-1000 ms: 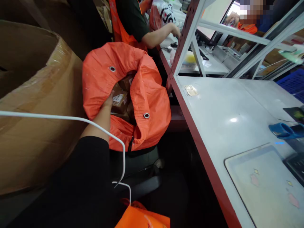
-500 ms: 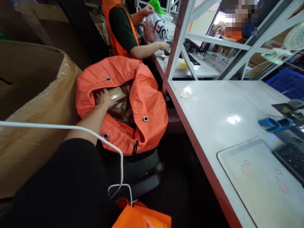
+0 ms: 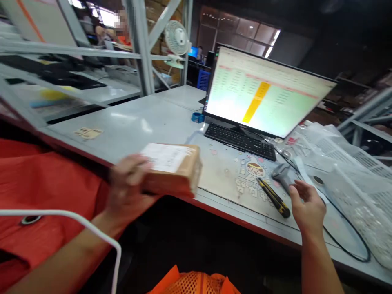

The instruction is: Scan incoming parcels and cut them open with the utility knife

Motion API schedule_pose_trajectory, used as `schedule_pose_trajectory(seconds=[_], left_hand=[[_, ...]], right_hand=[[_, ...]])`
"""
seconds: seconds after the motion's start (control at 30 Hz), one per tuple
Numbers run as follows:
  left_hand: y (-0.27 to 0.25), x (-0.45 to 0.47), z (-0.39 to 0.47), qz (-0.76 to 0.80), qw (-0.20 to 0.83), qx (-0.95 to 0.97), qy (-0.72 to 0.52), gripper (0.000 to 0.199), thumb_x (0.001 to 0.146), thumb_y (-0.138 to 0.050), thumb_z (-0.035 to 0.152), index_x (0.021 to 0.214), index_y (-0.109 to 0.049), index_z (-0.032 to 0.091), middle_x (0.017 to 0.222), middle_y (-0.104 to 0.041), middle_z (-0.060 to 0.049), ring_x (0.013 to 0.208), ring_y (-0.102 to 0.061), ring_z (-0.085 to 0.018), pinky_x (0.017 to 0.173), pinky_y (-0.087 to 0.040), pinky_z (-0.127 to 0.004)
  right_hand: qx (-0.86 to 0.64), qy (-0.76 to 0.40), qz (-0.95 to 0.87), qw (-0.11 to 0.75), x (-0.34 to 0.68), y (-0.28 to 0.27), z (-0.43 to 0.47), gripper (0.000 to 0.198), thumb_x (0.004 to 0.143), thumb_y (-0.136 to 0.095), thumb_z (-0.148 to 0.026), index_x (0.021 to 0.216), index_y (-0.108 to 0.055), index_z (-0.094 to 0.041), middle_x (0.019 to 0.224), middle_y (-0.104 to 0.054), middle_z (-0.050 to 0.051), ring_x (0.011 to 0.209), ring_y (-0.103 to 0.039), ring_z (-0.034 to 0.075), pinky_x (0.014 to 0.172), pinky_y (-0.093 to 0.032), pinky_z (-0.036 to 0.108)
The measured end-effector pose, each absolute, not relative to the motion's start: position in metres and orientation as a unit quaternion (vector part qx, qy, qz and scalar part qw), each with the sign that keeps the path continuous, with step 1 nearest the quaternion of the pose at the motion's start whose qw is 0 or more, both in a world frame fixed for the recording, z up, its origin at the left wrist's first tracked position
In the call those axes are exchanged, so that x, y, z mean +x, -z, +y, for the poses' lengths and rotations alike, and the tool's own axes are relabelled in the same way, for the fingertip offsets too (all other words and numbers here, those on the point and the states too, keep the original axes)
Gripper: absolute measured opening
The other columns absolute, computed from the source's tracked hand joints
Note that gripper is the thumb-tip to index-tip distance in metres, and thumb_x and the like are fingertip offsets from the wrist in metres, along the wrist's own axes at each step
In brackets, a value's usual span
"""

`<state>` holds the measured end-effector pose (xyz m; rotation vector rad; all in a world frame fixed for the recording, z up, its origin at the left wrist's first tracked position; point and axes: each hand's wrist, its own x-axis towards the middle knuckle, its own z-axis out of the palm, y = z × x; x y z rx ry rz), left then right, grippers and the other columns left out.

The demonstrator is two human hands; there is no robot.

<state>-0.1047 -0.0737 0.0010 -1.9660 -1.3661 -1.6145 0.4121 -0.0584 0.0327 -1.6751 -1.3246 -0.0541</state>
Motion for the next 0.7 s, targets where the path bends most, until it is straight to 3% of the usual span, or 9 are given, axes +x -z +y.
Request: schedule_pose_trajectory(seconds=[0.07, 0.13, 0.23, 0.33, 0.47, 0.57, 0.63, 0.7], left_hand=[[-0.005, -0.040, -0.038, -0.361, 0.177, -0.770, 0.495, 0.083, 0.087, -0.086, 0.028, 0.157, -0.042, 0.036, 0.143, -0.058, -0.010, 0.142, -0.052, -0.036, 0.121, -0.047, -0.059], [-0.004, 0.014, -0.011, -0.318, 0.195, -0.817, 0.439, 0.091, 0.088, -0.083, 0.020, 0.163, -0.034, 0.030, 0.143, -0.057, -0.015, 0.141, -0.052, -0.038, 0.118, -0.049, -0.057], [0.006, 0.063, 0.007, -0.307, 0.147, -0.861, 0.379, 0.101, 0.080, -0.093, 0.045, 0.161, -0.038, 0.024, 0.141, -0.057, -0.019, 0.138, -0.052, -0.043, 0.115, -0.049, -0.057], [0.014, 0.076, 0.006, -0.259, 0.059, -0.892, 0.365, 0.109, 0.075, -0.087, 0.073, 0.161, -0.039, 0.025, 0.143, -0.056, -0.019, 0.141, -0.049, -0.044, 0.120, -0.045, -0.059], [0.010, 0.069, 0.010, -0.289, -0.099, -0.852, 0.426, 0.106, 0.080, -0.085, 0.070, 0.163, -0.033, 0.028, 0.163, -0.040, -0.021, 0.155, -0.037, -0.041, 0.128, -0.034, -0.061], [0.006, 0.068, 0.025, -0.358, -0.319, -0.777, 0.409, 0.127, 0.072, -0.090, 0.070, 0.168, -0.022, 0.025, 0.172, -0.029, -0.024, 0.160, -0.029, -0.044, 0.130, -0.029, -0.063], [0.005, 0.069, 0.031, -0.362, -0.447, -0.729, 0.371, 0.137, 0.067, -0.095, 0.065, 0.171, -0.015, 0.023, 0.170, -0.035, -0.024, 0.158, -0.035, -0.043, 0.130, -0.031, -0.059], [0.004, 0.070, 0.031, -0.350, -0.505, -0.706, 0.354, 0.141, 0.064, -0.098, 0.058, 0.172, -0.014, 0.022, 0.165, -0.043, -0.022, 0.157, -0.038, -0.042, 0.130, -0.032, -0.057]], right_hand=[[-0.729, 0.059, -0.531, 0.429, 0.444, -0.038, -0.048, 0.060, 0.088, -0.063, -0.058, 0.126, -0.070, -0.012, 0.116, -0.076, 0.019, 0.101, -0.074, 0.033, 0.100, -0.057, 0.052], [-0.766, 0.067, -0.538, 0.347, 0.466, -0.039, -0.038, 0.064, 0.088, -0.061, -0.053, 0.134, -0.067, -0.008, 0.134, -0.070, 0.024, 0.120, -0.068, 0.037, 0.110, -0.051, 0.052], [-0.806, 0.043, -0.551, 0.210, 0.481, -0.036, -0.026, 0.069, 0.094, -0.059, -0.045, 0.148, -0.056, -0.003, 0.150, -0.060, 0.028, 0.140, -0.057, 0.039, 0.118, -0.044, 0.049], [-0.827, 0.005, -0.554, 0.094, 0.477, -0.032, -0.016, 0.073, 0.099, -0.058, -0.044, 0.159, -0.045, -0.005, 0.146, -0.063, 0.027, 0.136, -0.061, 0.039, 0.114, -0.047, 0.048], [-0.828, 0.013, -0.559, 0.025, 0.463, -0.035, 0.000, 0.065, 0.100, -0.057, -0.033, 0.157, -0.044, -0.003, 0.140, -0.065, 0.028, 0.129, -0.065, 0.040, 0.106, -0.050, 0.047], [-0.829, -0.038, -0.556, 0.041, 0.462, -0.057, 0.009, 0.050, 0.097, -0.062, -0.035, 0.137, -0.060, -0.004, 0.122, -0.072, 0.027, 0.109, -0.072, 0.036, 0.090, -0.056, 0.043], [-0.812, -0.143, -0.560, 0.077, 0.470, -0.084, 0.008, 0.039, 0.095, -0.065, -0.042, 0.116, -0.068, -0.009, 0.095, -0.074, 0.018, 0.079, -0.071, 0.027, 0.068, -0.055, 0.037], [-0.767, -0.252, -0.576, 0.129, 0.483, -0.115, 0.001, 0.037, 0.091, -0.073, -0.051, 0.098, -0.069, -0.015, 0.072, -0.067, 0.007, 0.055, -0.059, 0.018, 0.049, -0.045, 0.030]])
